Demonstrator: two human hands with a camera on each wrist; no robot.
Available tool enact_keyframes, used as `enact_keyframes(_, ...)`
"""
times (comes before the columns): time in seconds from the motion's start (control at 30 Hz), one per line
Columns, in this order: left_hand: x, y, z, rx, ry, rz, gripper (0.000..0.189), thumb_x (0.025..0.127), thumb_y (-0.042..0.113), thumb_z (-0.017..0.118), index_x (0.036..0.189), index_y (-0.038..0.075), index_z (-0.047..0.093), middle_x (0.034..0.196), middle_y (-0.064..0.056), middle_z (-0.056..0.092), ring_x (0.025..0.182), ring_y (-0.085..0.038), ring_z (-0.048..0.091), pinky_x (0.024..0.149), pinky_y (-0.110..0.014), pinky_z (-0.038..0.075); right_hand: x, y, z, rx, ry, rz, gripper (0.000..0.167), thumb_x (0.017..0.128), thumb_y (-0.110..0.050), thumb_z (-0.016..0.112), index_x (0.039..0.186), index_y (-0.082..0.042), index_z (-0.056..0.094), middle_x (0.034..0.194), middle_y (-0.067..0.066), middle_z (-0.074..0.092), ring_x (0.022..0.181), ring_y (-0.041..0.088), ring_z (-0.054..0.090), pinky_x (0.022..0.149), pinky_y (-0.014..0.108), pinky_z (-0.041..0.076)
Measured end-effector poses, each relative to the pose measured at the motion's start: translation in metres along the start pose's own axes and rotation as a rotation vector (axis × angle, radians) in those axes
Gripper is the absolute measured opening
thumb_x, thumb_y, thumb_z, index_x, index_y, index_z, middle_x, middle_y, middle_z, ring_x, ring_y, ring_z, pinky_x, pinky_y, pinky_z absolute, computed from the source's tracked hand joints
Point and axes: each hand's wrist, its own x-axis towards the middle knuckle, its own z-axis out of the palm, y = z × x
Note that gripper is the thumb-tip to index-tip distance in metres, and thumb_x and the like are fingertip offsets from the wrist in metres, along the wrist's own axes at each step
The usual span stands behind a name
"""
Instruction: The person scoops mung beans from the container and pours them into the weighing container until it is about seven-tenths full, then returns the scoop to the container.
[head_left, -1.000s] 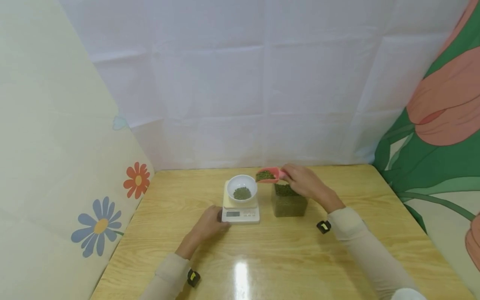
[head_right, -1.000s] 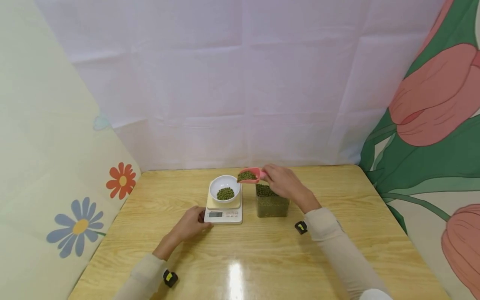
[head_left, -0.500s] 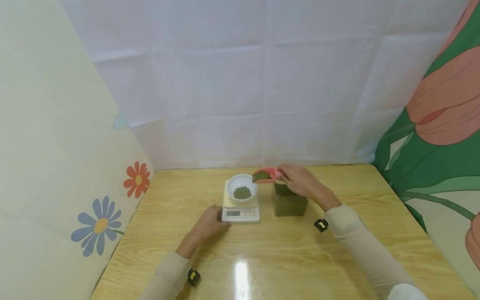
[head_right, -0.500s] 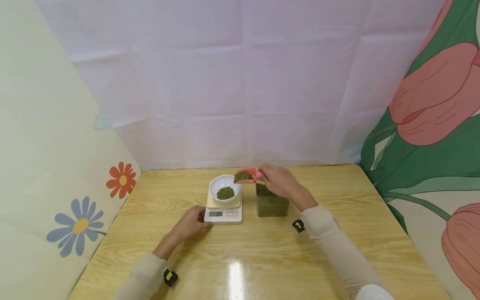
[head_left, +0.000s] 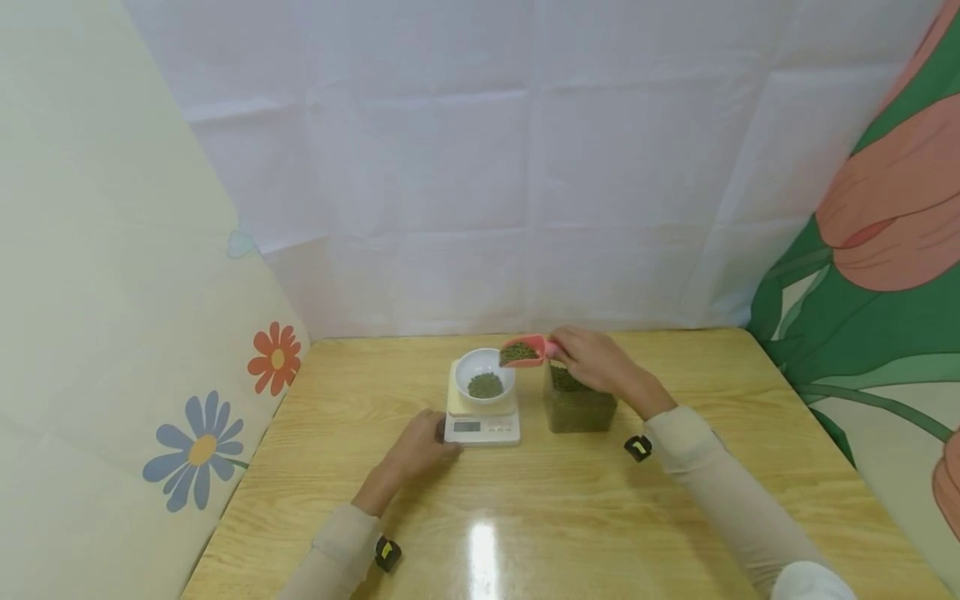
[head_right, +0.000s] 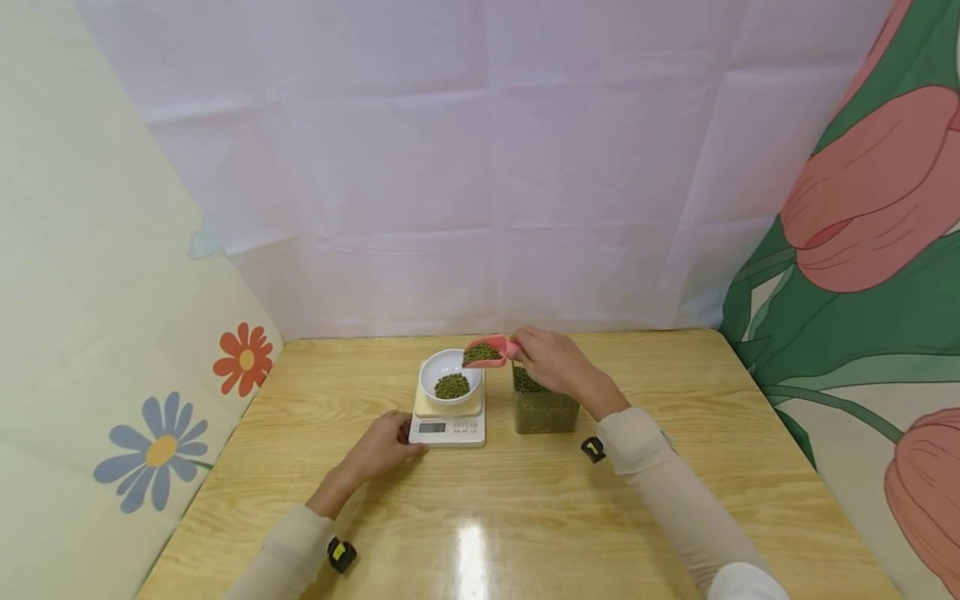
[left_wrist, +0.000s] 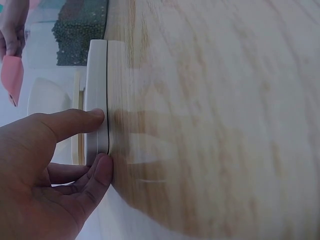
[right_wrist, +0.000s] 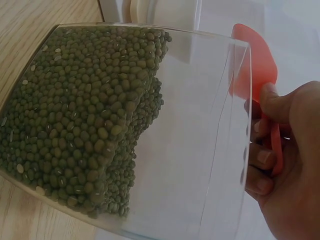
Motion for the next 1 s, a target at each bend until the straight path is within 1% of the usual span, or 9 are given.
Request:
enact_keyframes(0.23,0.001,0.0,0.0,-0.006,-0.001,0.005,0.036,0.087,0.018,0.086,0.118,0.004,0.076,0.106,-0.008,0.073,0.099,-0.021,0.062,0.098,-0.05,0.058,0.004,-0.001,0.003,0.01,-0.014,0.007,0.024,0.11,-0.024,0.058,0.117,-0.006,0.071,0.104,0.005,0.072,0.093,0.022,0.068,0.089,0.047,0.061)
enact_keyframes(0.53,0.001,-0.001,-0.001,-0.028,-0.013,0.007,0.036,0.087,0.018,0.086,0.119,0.005,0.076,0.107,-0.008,0.074,0.099,-0.02,0.062,0.099,-0.051,0.058,0.007,-0.006,0.005,0.001,-0.025,0.019,0.027,0.11,-0.026,0.058,0.122,-0.005,0.07,0.113,0.009,0.074,0.102,0.027,0.071,0.095,0.048,0.061)
enact_keyframes(0.67,0.001,-0.001,-0.001,-0.035,-0.015,0.011,0.035,0.087,0.017,0.086,0.118,0.005,0.076,0.106,-0.007,0.074,0.099,-0.02,0.062,0.099,-0.051,0.058,0.008,-0.009,0.005,0.001,-0.031,0.025,0.028,0.11,-0.027,0.058,0.122,-0.005,0.07,0.114,0.009,0.074,0.104,0.028,0.072,0.094,0.048,0.061)
enact_keyframes(0.77,0.001,-0.002,-0.001,-0.021,-0.012,0.01,0.035,0.087,0.018,0.086,0.117,0.004,0.076,0.105,-0.007,0.073,0.098,-0.019,0.062,0.097,-0.05,0.058,0.009,-0.01,0.006,-0.007,-0.032,0.024,0.029,0.11,-0.027,0.059,0.123,-0.005,0.07,0.115,0.009,0.074,0.103,0.028,0.072,0.093,0.047,0.062)
enact_keyframes(1.0,0.001,-0.001,-0.001,-0.017,-0.009,0.006,0.035,0.087,0.017,0.086,0.118,0.005,0.076,0.105,-0.007,0.074,0.098,-0.02,0.062,0.098,-0.05,0.058,0.009,-0.011,0.007,-0.021,-0.023,0.009,0.028,0.108,-0.027,0.062,0.122,-0.004,0.071,0.113,0.009,0.074,0.101,0.027,0.072,0.092,0.047,0.062)
